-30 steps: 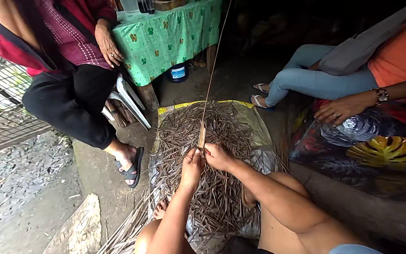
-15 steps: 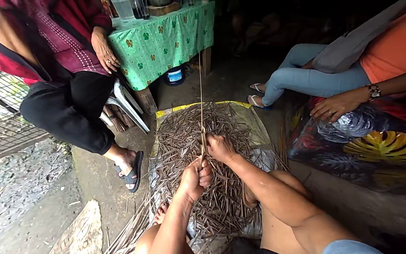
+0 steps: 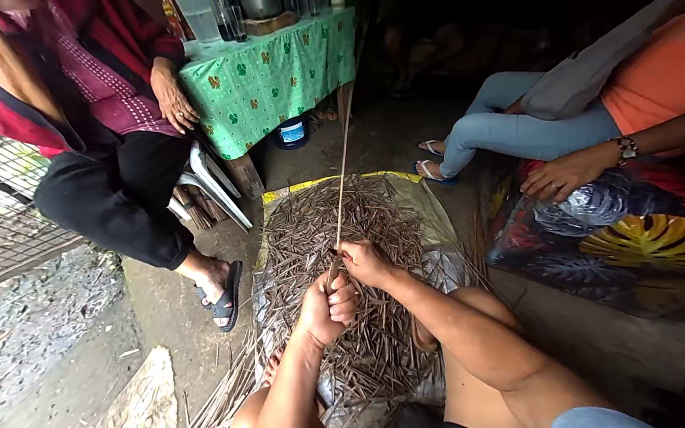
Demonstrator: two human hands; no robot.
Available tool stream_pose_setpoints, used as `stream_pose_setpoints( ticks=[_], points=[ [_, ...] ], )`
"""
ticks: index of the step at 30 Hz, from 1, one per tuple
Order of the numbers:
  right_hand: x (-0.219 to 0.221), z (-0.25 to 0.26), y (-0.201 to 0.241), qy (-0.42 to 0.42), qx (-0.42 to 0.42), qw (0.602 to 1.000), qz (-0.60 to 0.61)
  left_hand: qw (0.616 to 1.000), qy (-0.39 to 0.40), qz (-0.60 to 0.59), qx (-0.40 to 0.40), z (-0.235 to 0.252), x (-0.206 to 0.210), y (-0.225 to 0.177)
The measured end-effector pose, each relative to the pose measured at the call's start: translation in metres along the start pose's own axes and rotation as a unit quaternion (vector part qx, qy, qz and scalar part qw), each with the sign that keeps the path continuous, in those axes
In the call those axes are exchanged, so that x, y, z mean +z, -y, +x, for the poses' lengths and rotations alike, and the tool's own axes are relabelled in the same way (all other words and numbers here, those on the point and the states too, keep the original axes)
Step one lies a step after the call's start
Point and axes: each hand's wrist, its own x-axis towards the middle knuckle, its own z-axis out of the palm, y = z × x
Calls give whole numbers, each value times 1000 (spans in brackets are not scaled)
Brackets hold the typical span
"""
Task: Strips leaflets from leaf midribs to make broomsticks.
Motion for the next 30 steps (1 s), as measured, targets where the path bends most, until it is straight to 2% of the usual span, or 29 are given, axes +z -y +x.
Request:
stream_pose_setpoints(
  ticks=[5, 7, 9, 11, 13, 15, 17, 19, 20, 21, 23, 25, 26, 27, 28, 30],
  points=[
    [-21, 24, -33, -119, 125, 985, -13, 998, 47, 2, -47, -4, 2, 14],
    [-35, 30, -44, -169, 145, 975, 0, 997, 57, 2, -48, -3, -1, 16],
    [-43, 28, -42, -196, 157, 966, 65, 997, 62, -8, -38, -3, -4, 12],
    [-39, 25, -36, -187, 160, 951, 190, 997, 70, -24, -27, -4, -7, 8],
    [-30, 21, -29, -141, 137, 914, 355, 997, 79, -18, -15, -2, -10, 5],
    [-23, 13, -13, -87, 102, 886, 445, 997, 75, 13, 2, 2, -11, 4],
    [-15, 3, -1, -69, 50, 913, 399, 995, 34, 93, 32, 5, -8, 8],
    [-6, -2, 3, -76, 8, 944, 321, 968, -68, 230, 73, 5, 1, 13],
    [-5, -3, 6, -76, 5, 954, 291, 928, -133, 333, 101, 5, 5, 16],
    [-7, -4, 9, -70, 11, 964, 255, 863, -186, 446, 144, 5, 4, 19],
    [-17, -5, 10, -36, 18, 987, 154, 673, -236, 642, 283, 8, -9, 23],
    [-24, -4, 3, 29, 1, 998, 55, 472, -223, 715, 465, 10, -16, 22],
    [-25, -3, -2, 61, -12, 998, 10, 399, -207, 715, 535, 9, -14, 18],
    [-26, -1, -5, 93, -12, 995, -39, 345, -191, 709, 584, 7, -11, 15],
    [-27, 0, -6, 116, -7, 990, -78, 307, -179, 704, 614, 4, -8, 13],
    [-30, 1, -6, 136, 8, 983, -126, 269, -174, 707, 631, -1, -3, 11]
  ],
)
